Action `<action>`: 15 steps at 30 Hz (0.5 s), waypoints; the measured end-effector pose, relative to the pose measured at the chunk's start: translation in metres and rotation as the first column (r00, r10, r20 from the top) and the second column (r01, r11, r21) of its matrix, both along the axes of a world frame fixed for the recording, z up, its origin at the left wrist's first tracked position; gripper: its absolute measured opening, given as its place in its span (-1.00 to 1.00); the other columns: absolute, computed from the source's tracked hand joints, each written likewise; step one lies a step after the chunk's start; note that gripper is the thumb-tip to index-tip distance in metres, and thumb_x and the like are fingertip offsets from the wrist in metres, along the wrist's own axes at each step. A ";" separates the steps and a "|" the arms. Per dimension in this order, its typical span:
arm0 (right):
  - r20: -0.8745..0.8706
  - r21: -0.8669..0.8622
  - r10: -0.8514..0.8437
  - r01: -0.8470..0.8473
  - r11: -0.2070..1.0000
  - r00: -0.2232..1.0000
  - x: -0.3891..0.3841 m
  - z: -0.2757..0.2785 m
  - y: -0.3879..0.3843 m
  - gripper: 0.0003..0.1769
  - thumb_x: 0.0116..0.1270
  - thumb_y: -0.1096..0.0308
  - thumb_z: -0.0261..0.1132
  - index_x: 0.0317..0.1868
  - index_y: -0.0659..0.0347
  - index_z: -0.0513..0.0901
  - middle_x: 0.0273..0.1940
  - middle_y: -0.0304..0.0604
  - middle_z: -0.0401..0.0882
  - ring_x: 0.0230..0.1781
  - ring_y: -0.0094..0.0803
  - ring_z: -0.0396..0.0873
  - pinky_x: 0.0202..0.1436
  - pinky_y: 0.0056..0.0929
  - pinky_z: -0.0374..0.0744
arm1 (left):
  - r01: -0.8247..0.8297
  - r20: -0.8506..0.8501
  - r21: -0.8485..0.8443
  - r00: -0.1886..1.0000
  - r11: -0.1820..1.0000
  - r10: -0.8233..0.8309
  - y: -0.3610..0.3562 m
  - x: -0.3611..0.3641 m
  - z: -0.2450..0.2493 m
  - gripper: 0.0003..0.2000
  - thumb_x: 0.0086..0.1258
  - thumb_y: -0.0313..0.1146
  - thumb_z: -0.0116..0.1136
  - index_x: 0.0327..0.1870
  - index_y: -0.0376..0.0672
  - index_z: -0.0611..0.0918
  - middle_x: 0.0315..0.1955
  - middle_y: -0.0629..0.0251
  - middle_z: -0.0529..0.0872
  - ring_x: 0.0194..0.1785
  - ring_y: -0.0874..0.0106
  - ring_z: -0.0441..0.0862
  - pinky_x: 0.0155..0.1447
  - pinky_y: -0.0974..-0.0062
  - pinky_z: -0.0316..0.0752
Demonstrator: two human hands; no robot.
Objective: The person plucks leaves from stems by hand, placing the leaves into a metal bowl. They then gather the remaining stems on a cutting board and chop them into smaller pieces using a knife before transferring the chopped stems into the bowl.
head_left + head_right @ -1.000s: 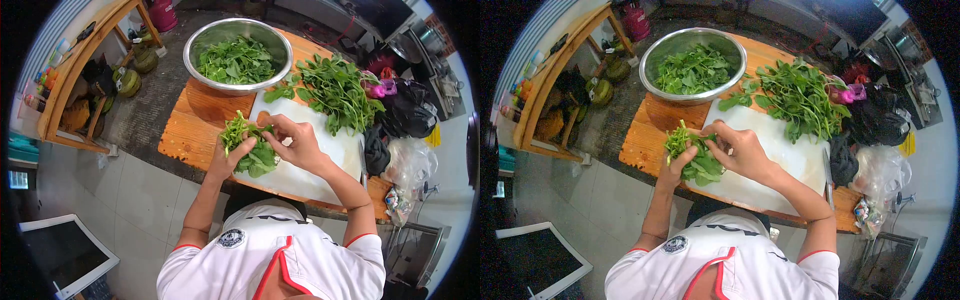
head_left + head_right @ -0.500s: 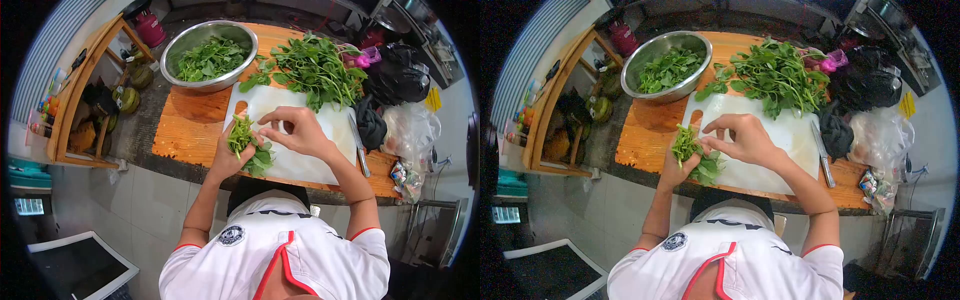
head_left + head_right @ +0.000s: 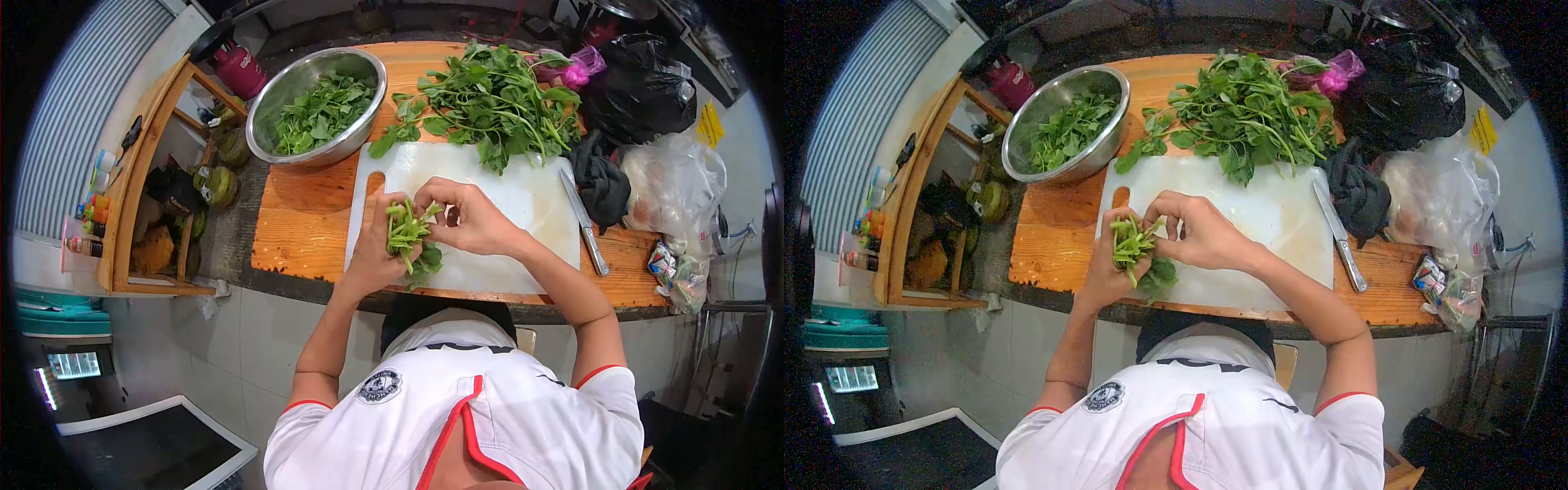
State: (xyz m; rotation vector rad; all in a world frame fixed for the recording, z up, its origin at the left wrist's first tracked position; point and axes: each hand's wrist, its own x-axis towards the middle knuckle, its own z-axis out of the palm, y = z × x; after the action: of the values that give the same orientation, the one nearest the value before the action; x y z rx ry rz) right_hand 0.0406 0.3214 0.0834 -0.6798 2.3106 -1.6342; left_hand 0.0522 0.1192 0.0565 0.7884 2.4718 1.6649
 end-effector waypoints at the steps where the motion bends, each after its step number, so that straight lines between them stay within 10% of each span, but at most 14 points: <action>1: 0.008 0.009 0.011 -0.011 1.000 1.000 -0.001 0.001 0.002 -0.71 0.12 0.51 0.37 -0.11 0.27 0.57 -0.15 -0.28 0.48 -0.39 -0.61 0.47 -0.35 -0.59 0.51 | 0.006 0.033 -0.019 0.999 1.000 -0.006 0.000 -0.001 0.003 -0.32 0.10 -0.56 0.22 0.29 -0.12 0.20 -0.23 0.09 0.67 -0.14 0.12 0.69 -0.02 0.31 0.52; 10: -0.202 -0.102 0.038 -0.060 0.993 0.979 -0.012 0.028 -0.027 0.26 -0.21 0.13 0.68 0.47 0.15 0.10 0.11 0.04 0.46 -0.05 -0.23 0.57 -0.03 -0.37 0.60 | -0.064 -0.186 -0.187 0.982 0.980 0.028 -0.011 -0.021 0.036 0.14 0.02 -0.59 0.21 0.53 -0.13 -0.38 -0.19 -0.07 0.71 -0.07 -0.02 0.67 0.00 0.18 0.54; 11: -0.505 -0.152 -0.018 -0.068 0.986 0.863 -0.021 0.023 -0.036 0.14 -0.16 0.14 0.66 0.44 0.15 0.24 0.08 0.00 0.49 -0.07 -0.21 0.58 -0.04 -0.31 0.60 | -0.097 -0.203 -0.213 0.978 0.972 0.053 -0.015 -0.022 0.036 0.17 0.02 -0.54 0.28 0.54 -0.12 -0.38 -0.18 -0.08 0.71 -0.07 -0.03 0.67 0.00 0.18 0.55; 15: -0.309 0.008 0.162 -0.168 0.986 0.937 -0.031 0.018 -0.045 -0.22 0.00 0.21 0.59 0.25 0.17 0.51 0.04 -0.04 0.52 -0.11 -0.21 0.59 -0.06 -0.28 0.61 | -0.200 -0.203 -0.297 0.969 0.933 0.143 -0.034 -0.025 0.043 0.24 0.01 -0.45 0.43 0.54 -0.09 -0.39 -0.16 -0.13 0.71 -0.05 -0.07 0.68 -0.01 0.17 0.56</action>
State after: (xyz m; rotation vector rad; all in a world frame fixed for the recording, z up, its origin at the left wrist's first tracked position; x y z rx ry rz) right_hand 0.0097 0.2764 0.1016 -1.1768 2.3650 -1.5683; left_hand 0.0271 0.0856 0.0991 0.7256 2.9073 1.2332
